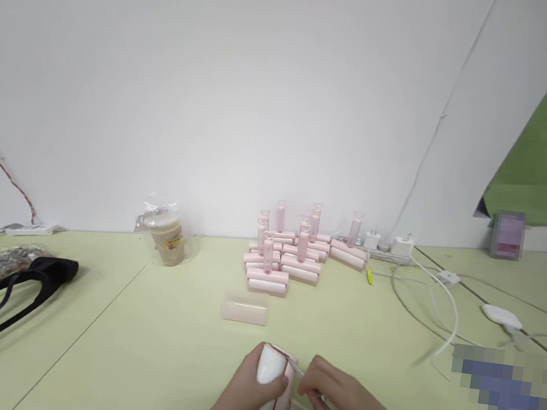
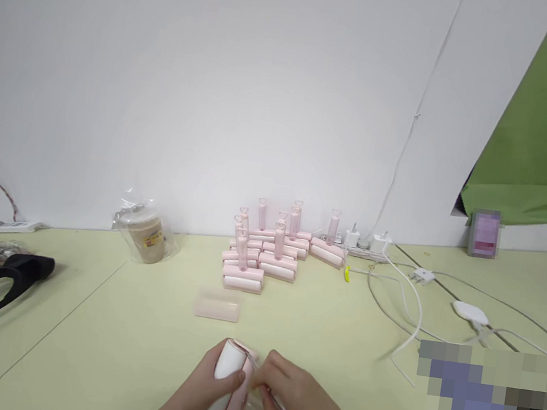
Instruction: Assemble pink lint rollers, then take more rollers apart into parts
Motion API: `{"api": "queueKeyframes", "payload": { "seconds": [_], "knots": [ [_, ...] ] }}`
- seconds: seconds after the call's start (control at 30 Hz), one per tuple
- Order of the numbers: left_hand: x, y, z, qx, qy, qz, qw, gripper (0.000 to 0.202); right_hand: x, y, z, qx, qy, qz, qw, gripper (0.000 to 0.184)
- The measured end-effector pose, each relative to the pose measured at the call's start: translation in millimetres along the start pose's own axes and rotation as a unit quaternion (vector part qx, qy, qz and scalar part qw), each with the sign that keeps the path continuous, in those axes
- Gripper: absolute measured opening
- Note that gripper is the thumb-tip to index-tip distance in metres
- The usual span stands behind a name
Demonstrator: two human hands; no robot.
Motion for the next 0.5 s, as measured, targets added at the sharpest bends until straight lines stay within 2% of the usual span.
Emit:
{"api": "queueKeyframes", "payload": {
  "seconds": [0.07,0.17,0.37,0.5],
  "knots": [
    [0.9,2.7,-1.2,-0.018,-0.002,0.009,1.000,0.022,0.7,-6.6,-1.1,-0.041,0.031,-0.012,0.999,0.019],
    [2.9,3.3,-6.1,-0.055,-0.005,0.018,0.998,0.023,1.6,-18.6,3.9,-0.107,0.045,0.006,0.993,0.020],
    [5.2,6.7,-9.7,-0.077,-0.015,0.111,0.991,0.026,3.6,-44.4,17.1,-0.216,0.056,0.112,0.968,0.022],
    [5.8,8.4,-5.6,-0.061,-0.006,0.132,0.989,0.026,7.7,-50.1,23.4,-0.244,0.050,0.169,0.954,0.016]
  ]
}}
Point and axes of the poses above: each hand's wrist, its own x-axis towards the middle knuckle, its own y-axis out of the back of the hand, z = x × y, the point moved 6 cm from there along x, towards the middle knuckle, and after that the axes turned 6 degrees about -y, right-handed, at the moved point
